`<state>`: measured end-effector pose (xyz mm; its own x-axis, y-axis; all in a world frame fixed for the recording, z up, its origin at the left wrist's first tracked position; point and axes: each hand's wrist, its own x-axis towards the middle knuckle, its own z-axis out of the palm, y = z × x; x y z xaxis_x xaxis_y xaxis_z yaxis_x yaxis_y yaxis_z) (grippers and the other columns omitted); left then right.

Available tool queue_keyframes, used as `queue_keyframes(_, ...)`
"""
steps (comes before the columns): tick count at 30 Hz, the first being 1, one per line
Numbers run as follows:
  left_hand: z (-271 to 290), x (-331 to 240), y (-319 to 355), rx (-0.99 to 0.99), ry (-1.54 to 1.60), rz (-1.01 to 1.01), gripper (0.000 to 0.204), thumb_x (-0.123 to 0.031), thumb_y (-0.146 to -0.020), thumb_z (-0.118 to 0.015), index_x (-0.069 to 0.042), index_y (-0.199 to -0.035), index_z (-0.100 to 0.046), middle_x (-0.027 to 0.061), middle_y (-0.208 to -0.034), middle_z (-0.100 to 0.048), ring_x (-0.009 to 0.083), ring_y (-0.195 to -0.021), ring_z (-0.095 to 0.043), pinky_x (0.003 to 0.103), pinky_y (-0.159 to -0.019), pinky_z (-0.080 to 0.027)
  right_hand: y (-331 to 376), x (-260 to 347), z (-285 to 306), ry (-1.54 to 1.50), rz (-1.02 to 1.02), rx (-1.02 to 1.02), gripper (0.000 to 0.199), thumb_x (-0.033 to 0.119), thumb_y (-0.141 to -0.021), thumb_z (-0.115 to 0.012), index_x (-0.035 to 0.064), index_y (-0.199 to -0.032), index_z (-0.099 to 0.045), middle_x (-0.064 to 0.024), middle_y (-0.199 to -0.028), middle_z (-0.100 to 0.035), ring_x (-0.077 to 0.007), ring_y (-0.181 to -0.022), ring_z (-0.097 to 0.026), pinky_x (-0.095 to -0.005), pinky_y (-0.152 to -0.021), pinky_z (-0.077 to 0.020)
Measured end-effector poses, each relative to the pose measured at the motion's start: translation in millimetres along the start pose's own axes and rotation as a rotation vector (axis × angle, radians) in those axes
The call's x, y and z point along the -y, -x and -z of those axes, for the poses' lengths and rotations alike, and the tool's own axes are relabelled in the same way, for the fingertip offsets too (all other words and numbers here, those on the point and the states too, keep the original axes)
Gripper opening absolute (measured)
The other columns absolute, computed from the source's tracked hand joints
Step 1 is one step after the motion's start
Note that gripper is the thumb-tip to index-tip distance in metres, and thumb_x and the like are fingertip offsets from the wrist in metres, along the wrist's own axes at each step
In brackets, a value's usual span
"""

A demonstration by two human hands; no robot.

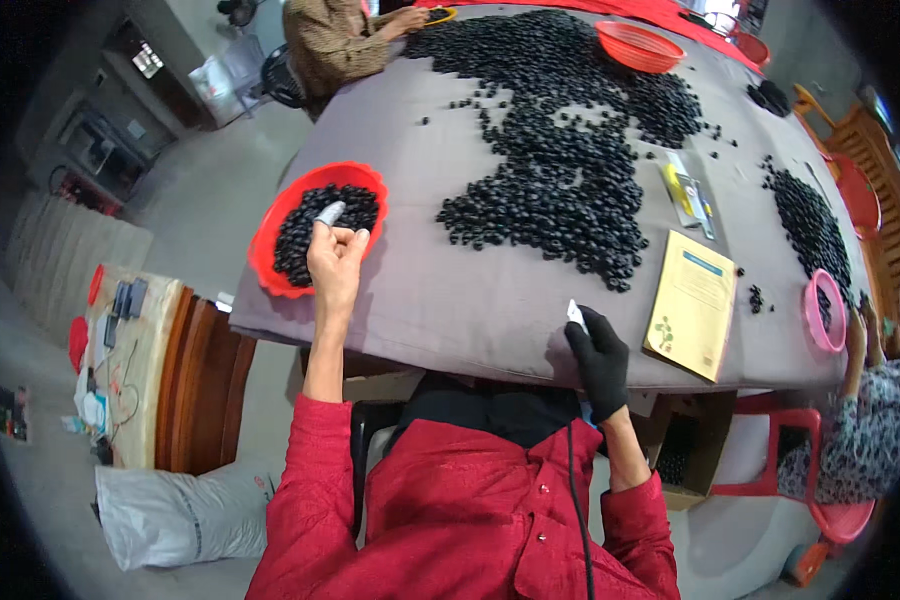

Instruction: The person wipes small black plastic components clean with a small cloth.

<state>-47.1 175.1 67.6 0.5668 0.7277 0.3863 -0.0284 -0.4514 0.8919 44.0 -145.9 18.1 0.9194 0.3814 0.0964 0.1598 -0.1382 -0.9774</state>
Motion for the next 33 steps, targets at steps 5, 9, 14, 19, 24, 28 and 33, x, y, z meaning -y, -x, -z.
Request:
queue_keyframes(5,-77,4,40,0.351,-0.009,0.049,0.019,-0.006,-0.08,-0.059,-0.006,-0.099,-0.06,-0.0051,-0.07,-0.052,0.0022,-0.061,-0.045,0.018,-0.053,-0.039,1,2,4,0.014,0.006,0.013,0.035,0.018,-0.08,-0.061,-0.0016,-0.108,-0.056,-0.0128,-0.096,-0.063,-0.0133,-0.086,-0.057,-0.0284,-0.076,-0.0456)
queue_keyframes(9,-146,-2,56,0.45,-0.048,-0.05,0.019,-0.005,-0.076,-0.061,-0.003,-0.095,-0.06,-0.0013,-0.068,-0.052,0.0049,-0.057,-0.047,0.021,-0.051,-0.04,2,6,4,0.018,-0.001,0.013,0.035,0.019,-0.08,-0.061,-0.0015,-0.108,-0.055,-0.0132,-0.096,-0.063,-0.0135,-0.086,-0.057,-0.0284,-0.075,-0.0458)
queue_keyframes(14,-188,-19,55,0.471,-0.227,-0.278,0.022,-0.006,-0.07,-0.065,-0.002,-0.089,-0.056,0.008,-0.066,-0.05,0.0193,-0.056,-0.051,0.032,-0.052,-0.041,1,0,4,-0.022,0.002,0.021,0.035,0.018,-0.08,-0.061,-0.0017,-0.108,-0.055,-0.0144,-0.097,-0.062,-0.0156,-0.086,-0.059,-0.0287,-0.075,-0.0461)
queue_keyframes(19,-205,-13,50,0.46,-0.256,-0.347,0.029,-0.005,-0.064,-0.069,-0.003,-0.09,-0.056,0.0104,-0.069,-0.051,0.0248,-0.062,-0.053,0.036,-0.056,-0.042,0,-3,6,0.01,0.059,0.037,0.035,0.019,-0.08,-0.061,-0.0005,-0.109,-0.055,-0.0148,-0.097,-0.062,-0.0172,-0.085,-0.06,-0.0291,-0.075,-0.0463)
queue_keyframes(24,-206,-12,44,0.533,-0.262,-0.175,0.022,-0.007,-0.066,-0.067,-0.004,-0.084,-0.054,0.013,-0.08,-0.056,0.0305,-0.069,-0.057,0.039,-0.063,-0.046,1,3,6,-0.02,0.005,0.036,0.034,0.019,-0.08,-0.061,0.0,-0.108,-0.055,-0.0149,-0.096,-0.062,-0.0167,-0.084,-0.06,-0.0296,-0.074,-0.0465)
queue_keyframes(28,-195,-9,53,0.536,-0.019,-0.035,0.017,-0.006,-0.067,-0.066,-0.003,-0.082,-0.058,0.008,-0.07,-0.055,0.0185,-0.062,-0.056,0.031,-0.056,-0.045,2,8,8,-0.034,-0.039,0.057,0.033,0.019,-0.081,-0.061,0.0002,-0.108,-0.055,-0.0137,-0.093,-0.063,-0.0146,-0.084,-0.059,-0.0295,-0.073,-0.0469)
queue_keyframes(33,-159,-25,98,0.742,0.452,0.503,0.012,-0.005,-0.079,-0.06,0.001,-0.09,-0.062,0.0053,-0.067,-0.06,0.0078,-0.049,-0.055,0.019,-0.042,-0.043,-2,2,11,0.004,0.125,0.056,0.031,0.018,-0.082,-0.059,0.0008,-0.107,-0.056,-0.0111,-0.088,-0.064,-0.0125,-0.081,-0.059,-0.027,-0.07,-0.0473)
